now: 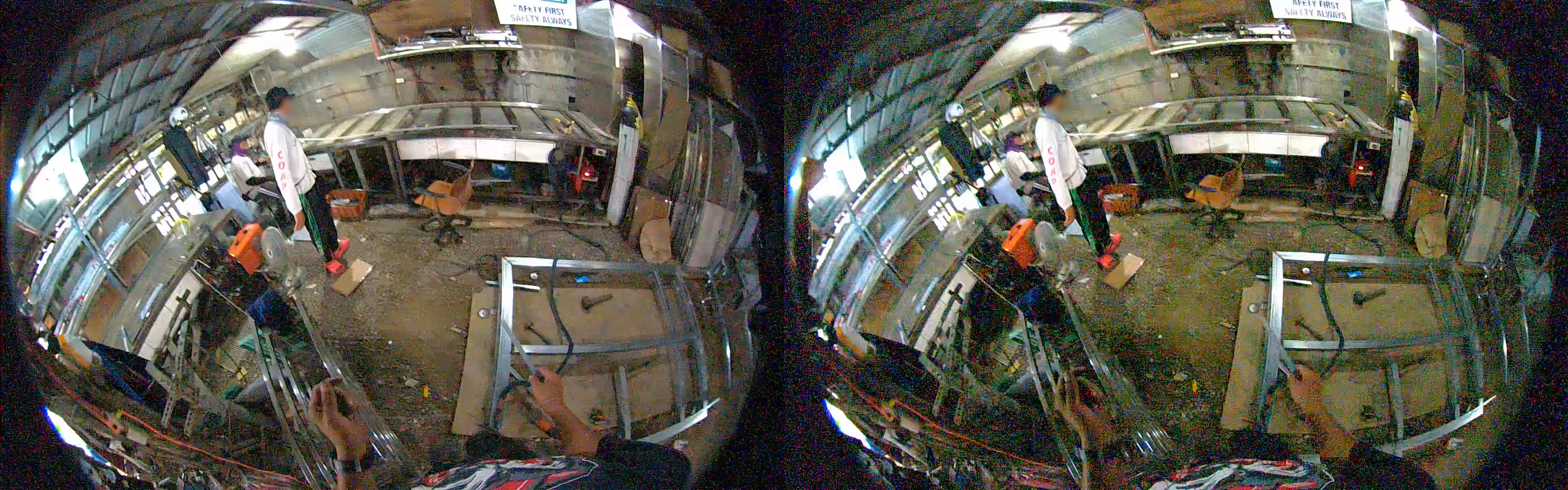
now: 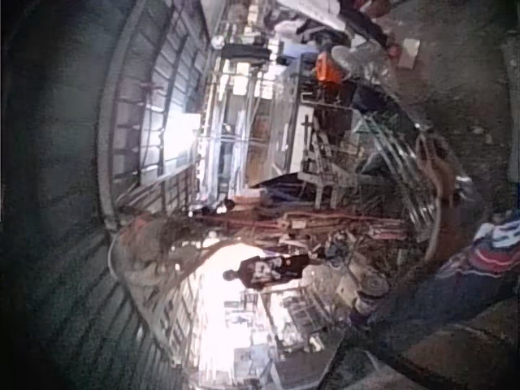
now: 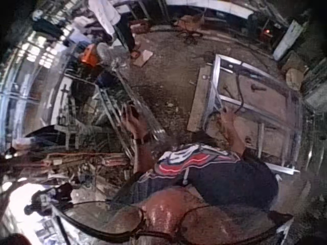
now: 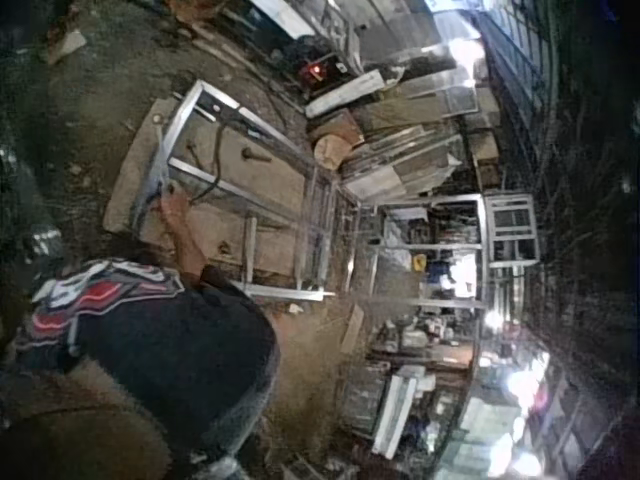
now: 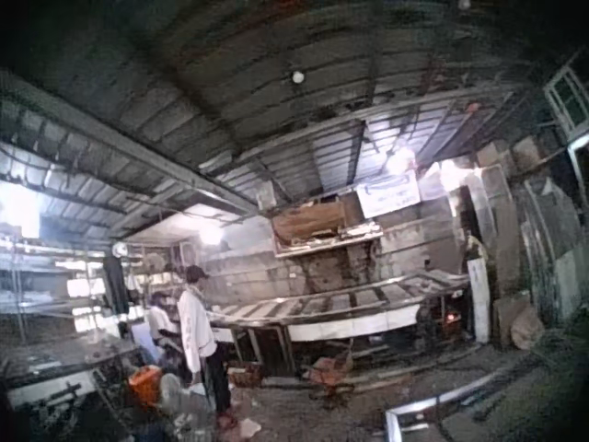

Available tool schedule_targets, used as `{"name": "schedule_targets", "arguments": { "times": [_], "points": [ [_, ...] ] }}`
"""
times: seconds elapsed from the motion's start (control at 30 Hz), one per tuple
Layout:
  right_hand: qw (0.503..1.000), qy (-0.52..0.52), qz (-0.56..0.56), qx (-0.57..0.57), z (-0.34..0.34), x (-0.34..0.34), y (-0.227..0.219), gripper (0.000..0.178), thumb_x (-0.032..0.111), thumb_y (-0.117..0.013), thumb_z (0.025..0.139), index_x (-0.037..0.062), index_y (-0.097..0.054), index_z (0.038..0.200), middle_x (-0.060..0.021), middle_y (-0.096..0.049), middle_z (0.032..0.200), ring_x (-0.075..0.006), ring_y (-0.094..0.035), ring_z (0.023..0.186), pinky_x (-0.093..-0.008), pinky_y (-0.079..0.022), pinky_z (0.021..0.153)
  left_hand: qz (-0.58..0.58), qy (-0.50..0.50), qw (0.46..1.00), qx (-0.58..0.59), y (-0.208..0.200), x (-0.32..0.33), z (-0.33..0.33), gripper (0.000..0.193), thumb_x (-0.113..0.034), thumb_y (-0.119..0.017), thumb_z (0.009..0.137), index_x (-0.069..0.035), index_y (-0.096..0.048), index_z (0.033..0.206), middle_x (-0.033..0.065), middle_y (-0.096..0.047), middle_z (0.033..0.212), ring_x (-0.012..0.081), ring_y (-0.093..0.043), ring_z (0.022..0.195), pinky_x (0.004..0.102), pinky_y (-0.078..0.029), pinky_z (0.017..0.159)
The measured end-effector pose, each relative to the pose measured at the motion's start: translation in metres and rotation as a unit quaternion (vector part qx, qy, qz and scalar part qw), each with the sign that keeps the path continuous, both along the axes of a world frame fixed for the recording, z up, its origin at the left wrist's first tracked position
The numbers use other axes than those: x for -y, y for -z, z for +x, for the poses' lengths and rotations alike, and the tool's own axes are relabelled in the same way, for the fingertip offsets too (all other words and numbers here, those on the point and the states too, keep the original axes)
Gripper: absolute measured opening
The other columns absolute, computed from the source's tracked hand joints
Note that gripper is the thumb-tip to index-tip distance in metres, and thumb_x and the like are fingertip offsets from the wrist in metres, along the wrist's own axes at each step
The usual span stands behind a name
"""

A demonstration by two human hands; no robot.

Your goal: The person uses a set square and a marker to measure and mark a metal bar. They repeatedly align the set square along the bar and draw lines at measured intervals. The person then moves to a metal frame and continues marking along its edges.

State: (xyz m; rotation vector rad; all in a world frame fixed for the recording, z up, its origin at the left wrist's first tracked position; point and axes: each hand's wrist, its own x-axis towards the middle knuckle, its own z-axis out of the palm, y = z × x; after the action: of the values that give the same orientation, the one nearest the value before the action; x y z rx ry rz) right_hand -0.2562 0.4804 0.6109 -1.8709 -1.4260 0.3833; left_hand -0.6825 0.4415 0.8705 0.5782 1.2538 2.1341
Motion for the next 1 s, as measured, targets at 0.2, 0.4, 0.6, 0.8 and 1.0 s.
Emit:
{"name": "schedule_targets", "arguments": {
  "times": [0.2, 0.4, 0.6, 0.8, 1.0],
  "points": [
    [0.996, 0.028, -0.057, 0.067, 0.0, -0.036, -0.061, 0.034, 0.034, -0.059, 0.094, 0.003, -0.07, 0.102, -0.0219, -0.07, 0.089, -0.0386, -0.067, 0.083, -0.0479, -0.051, 0.076, -0.01, 0.056, 0.998, 0.013, 0.018, -0.071, -0.054, 0.025, -0.029, -0.064, 0.099, -0.005, -0.067, 0.093, -0.0043, -0.054, 0.064, 0.0028, -0.044, 0.054, 0.0199, -0.031, 0.046],
    [0.983, 0.084, -0.072, 0.146, -0.019, -0.118, -0.043, 0.032, 0.033, -0.061, 0.093, 0.006, -0.07, 0.109, -0.0204, -0.069, 0.1, -0.038, -0.065, 0.094, -0.0474, -0.051, 0.085, 0.017, 0.017, 0.998, 0.066, 0.034, -0.145, -0.09, 0.025, -0.028, -0.065, 0.098, -0.004, -0.066, 0.093, -0.003, -0.055, 0.066, 0.005, -0.047, 0.056, 0.0213, -0.035, 0.047],
    [0.981, 0.069, -0.056, 0.174, -0.025, -0.229, 0.029, 0.041, 0.039, -0.068, 0.088, 0.0099, -0.068, 0.116, -0.0172, -0.068, 0.111, -0.0367, -0.063, 0.102, -0.0483, -0.05, 0.088, 0.032, -0.036, 0.997, 0.066, 0.056, -0.258, -0.101, 0.025, -0.027, -0.065, 0.098, -0.002, -0.066, 0.094, 0.0002, -0.06, 0.068, 0.0074, -0.049, 0.054, 0.0225, -0.035, 0.047],
    [0.974, 0.063, -0.182, 0.122, -0.024, -0.381, 0.091, 0.051, 0.049, -0.069, 0.084, 0.0102, -0.068, 0.118, -0.0166, -0.068, 0.108, -0.0365, -0.063, 0.101, -0.0485, -0.05, 0.089, -0.02, 0.103, 0.994, -0.042, 0.082, -0.431, -0.073, 0.027, -0.025, -0.066, 0.097, 0.002, -0.07, 0.095, 0.0007, -0.06, 0.069, 0.0083, -0.051, 0.058, 0.0244, -0.039, 0.053],
    [0.991, 0.083, -0.069, -0.079, -0.041, -0.583, 0.022, 0.04, 0.043, -0.061, 0.096, 0.0058, -0.069, 0.111, -0.0078, -0.067, 0.077, -0.0205, -0.063, 0.065, -0.0399, -0.051, 0.06, -0.05, 0.242, 0.951, -0.188, 0.027, -0.639, -0.034, 0.026, -0.025, -0.061, 0.101, -0.002, -0.072, 0.097, -0.0037, -0.055, 0.068, 0.0058, -0.047, 0.059, 0.0238, -0.036, 0.054]
  ]
}}
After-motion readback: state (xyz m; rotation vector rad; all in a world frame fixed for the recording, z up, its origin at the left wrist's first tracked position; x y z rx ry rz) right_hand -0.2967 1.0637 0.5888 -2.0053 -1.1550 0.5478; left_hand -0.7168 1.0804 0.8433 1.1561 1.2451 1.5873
